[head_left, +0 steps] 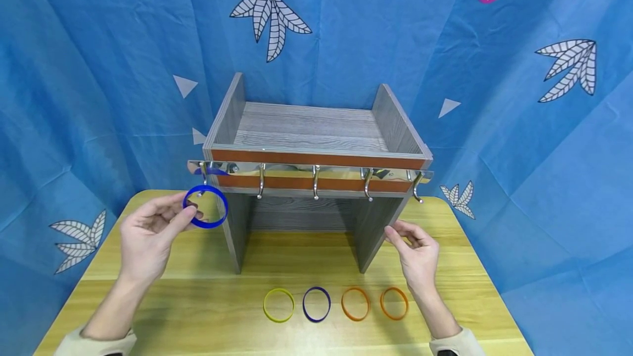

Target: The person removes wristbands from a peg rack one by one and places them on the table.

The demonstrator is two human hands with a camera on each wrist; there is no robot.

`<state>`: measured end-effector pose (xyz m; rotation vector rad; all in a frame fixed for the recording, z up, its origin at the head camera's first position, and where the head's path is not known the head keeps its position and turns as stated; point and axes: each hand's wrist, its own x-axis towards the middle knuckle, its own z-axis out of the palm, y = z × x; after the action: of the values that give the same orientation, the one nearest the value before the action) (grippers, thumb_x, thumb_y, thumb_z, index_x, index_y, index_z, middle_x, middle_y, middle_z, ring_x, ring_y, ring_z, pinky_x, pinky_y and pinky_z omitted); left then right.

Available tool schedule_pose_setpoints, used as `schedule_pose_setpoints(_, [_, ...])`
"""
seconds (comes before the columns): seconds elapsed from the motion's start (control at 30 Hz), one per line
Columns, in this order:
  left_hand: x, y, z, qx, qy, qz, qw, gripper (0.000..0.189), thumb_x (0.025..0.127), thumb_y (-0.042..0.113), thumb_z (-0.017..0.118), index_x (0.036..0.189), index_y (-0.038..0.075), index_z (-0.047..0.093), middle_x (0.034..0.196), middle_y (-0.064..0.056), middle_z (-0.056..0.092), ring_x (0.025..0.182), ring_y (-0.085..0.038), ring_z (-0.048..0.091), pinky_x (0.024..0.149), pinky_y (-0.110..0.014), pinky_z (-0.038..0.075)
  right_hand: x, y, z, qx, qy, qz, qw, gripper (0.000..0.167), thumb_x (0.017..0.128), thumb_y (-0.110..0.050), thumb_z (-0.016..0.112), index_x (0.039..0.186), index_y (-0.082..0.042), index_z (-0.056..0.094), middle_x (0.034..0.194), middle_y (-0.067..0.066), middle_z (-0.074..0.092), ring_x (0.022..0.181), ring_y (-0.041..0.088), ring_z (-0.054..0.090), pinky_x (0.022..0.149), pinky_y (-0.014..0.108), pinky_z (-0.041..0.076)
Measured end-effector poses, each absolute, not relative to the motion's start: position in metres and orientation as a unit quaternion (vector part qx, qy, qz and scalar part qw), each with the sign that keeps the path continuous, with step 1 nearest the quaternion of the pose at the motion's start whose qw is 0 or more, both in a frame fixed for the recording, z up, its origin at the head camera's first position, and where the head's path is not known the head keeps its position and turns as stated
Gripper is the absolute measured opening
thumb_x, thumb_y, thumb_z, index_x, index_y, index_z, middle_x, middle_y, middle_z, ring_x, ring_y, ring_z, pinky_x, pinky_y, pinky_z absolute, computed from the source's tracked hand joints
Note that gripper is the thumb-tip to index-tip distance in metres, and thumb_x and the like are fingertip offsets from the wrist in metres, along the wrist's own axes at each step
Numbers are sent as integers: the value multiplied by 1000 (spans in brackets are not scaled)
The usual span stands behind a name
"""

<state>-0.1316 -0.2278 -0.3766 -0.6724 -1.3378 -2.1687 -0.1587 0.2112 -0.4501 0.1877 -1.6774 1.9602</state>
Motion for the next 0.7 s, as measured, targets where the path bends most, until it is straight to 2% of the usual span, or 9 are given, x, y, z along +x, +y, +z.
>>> schedule_pose_setpoints(0.37, [-130, -230, -369, -230, -499, -795, 258, 33, 90, -33, 51, 114, -19, 69, 92, -15, 81, 78, -20, 80, 66, -27, 69, -159, 211, -451, 57, -630, 725, 273, 14, 87, 19, 74, 101, 17, 71, 82, -2, 77, 70, 9, 74, 67, 23, 69])
schedule_pose_setpoints(0.57, [-128, -230, -363, -206, -530, -783, 253, 27, 94, -26, 56, 116, -18, 70, 95, -11, 81, 81, -17, 80, 68, -27, 69, -158, 211, -450, 50, -632, 725, 271, 14, 87, 18, 74, 101, 16, 72, 81, -2, 77, 70, 10, 75, 68, 24, 69])
schedule_pose_setpoints(0.7, [-128, -229, -361, -220, -513, -792, 249, 28, 93, -29, 54, 115, -19, 69, 95, -14, 81, 81, -19, 80, 68, -28, 69, -158, 211, -450, 49, -633, 724, 269, 14, 87, 17, 74, 101, 17, 72, 81, -2, 77, 70, 9, 75, 68, 26, 69])
